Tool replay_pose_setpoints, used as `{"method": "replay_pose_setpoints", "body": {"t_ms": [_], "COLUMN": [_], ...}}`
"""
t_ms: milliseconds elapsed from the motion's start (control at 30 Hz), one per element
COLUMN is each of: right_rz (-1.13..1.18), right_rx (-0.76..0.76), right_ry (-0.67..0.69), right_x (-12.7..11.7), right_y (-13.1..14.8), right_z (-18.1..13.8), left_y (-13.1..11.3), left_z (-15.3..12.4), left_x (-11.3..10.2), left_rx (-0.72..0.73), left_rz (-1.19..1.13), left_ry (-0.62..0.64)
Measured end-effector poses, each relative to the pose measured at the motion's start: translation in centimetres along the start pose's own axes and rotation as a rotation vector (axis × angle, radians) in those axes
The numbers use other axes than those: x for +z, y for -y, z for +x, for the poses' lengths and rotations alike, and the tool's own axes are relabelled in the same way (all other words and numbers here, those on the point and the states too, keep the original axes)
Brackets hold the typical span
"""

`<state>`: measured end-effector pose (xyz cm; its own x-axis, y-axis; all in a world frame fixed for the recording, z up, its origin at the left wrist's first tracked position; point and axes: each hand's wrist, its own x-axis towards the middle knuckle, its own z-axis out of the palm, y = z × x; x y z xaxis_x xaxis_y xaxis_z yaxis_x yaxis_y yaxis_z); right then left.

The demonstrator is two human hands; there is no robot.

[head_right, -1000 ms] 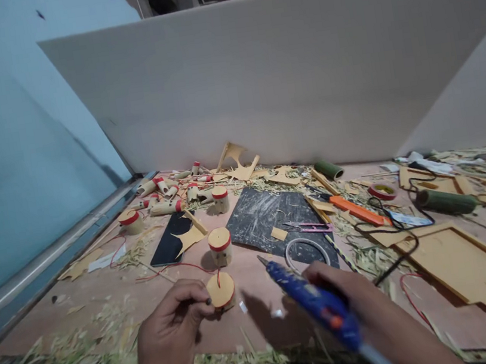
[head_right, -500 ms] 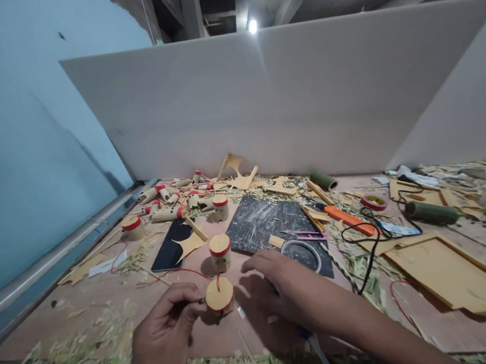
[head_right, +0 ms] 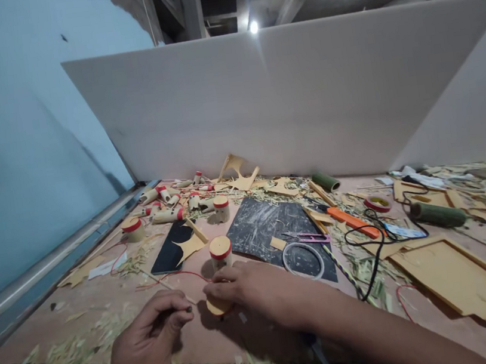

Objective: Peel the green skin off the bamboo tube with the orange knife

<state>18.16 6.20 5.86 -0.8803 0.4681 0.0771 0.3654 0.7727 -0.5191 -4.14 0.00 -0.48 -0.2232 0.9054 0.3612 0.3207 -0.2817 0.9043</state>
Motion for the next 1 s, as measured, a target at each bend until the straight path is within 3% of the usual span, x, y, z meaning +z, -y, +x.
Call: {"method": "replay_pose_setpoints", "body": {"t_ms": [133,267,400,633,1000], "right_rz": [0.158,0.465,0.721,0.725,0.708], "right_rx": [0.1,0.284,0.23,0.163,0.148], "right_ry": [-0.111,-0.203,-0.311,-0.379,-0.433], "right_x": [-0.2,0.7,1.7,1.8,1.7], "right_y": [-0.2,-0.9,-1.3,-1.3,-1.0], "right_z": [-0.1,-0.7,-0.9,-1.1,-1.1], "left_y": [-0.9,-2.6,-4.1,-4.7,-5.0], "left_z": [0.4,0.9,1.1,1.3,1.5], "left_x": [-0.8,-1.9,-2.4,-1.9,-1.2], "left_rx": [0.056,0.229,0.405,0.574,0.625], "left_rz": [0.085,0.218,0.322,0.437,0.512], "left_ry": [0.052,0.112,0.185,0.26,0.28]}}
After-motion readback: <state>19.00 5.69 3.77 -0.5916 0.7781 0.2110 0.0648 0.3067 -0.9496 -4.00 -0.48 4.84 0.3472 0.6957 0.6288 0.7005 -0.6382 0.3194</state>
